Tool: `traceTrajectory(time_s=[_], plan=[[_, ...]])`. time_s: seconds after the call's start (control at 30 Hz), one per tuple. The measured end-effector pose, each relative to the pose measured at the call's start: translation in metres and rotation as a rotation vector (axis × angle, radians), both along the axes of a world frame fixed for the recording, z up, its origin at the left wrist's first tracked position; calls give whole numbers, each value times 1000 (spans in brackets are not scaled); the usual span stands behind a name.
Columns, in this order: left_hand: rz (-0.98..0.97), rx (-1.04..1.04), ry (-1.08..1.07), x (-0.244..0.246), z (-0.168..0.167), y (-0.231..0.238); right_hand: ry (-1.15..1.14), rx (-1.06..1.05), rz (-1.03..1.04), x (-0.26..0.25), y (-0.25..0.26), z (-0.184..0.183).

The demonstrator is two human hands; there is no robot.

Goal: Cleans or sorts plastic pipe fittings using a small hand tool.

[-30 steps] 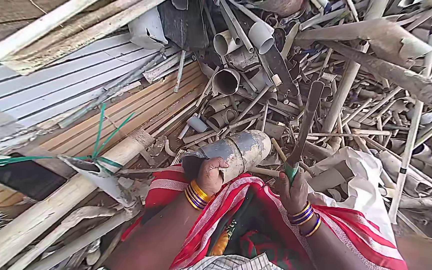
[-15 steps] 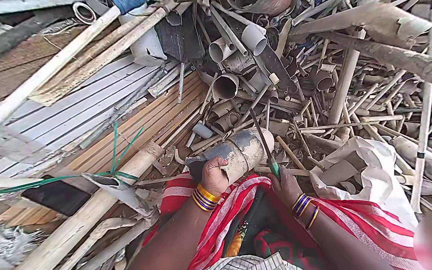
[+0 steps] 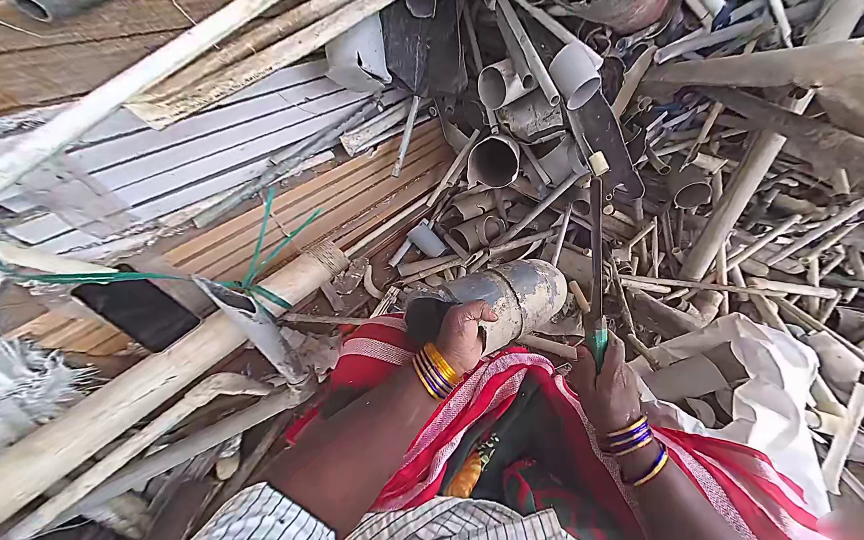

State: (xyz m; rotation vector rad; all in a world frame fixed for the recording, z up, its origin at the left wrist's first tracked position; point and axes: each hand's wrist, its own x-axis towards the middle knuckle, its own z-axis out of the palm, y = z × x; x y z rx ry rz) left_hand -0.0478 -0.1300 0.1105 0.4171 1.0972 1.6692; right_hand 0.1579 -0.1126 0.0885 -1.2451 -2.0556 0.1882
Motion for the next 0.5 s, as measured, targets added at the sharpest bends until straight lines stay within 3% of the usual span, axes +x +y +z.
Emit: traceTrajectory(time_s=[0.07, 0.1, 0.13, 0.17, 0.2, 0.23, 0.33, 0.4, 0.43, 0.47, 0.5], plan=[[12, -53, 19, 3, 3, 0, -55, 184, 33, -2, -4, -7], [23, -72, 44, 5, 5, 0, -155, 115, 13, -4, -5, -8], [28, -84, 68, 7, 7, 0, -308, -130, -32, -7, -5, -3], [31, -94, 85, 10, 7, -1, -476, -512, -99, -11, 4, 9], [24, -103, 99, 12, 6, -1, -530, -730, -160, -11, 16, 13], [9, -108, 112, 12, 6, -1, -500, -738, -196, -8, 21, 14], [-26, -105, 118, 10, 9, -2, -198, -149, -174, 2, 6, 9], [-45, -96, 109, 9, 9, -2, -107, 135, -101, 2, -1, 1], [-53, -102, 113, 9, 9, -2, -142, 138, -80, 1, -4, -5], [-60, -117, 118, 10, 8, -1, -227, 1, -82, -1, -5, -11], [-67, -138, 111, 11, 8, 0, -343, -280, -113, -4, -1, -11]])
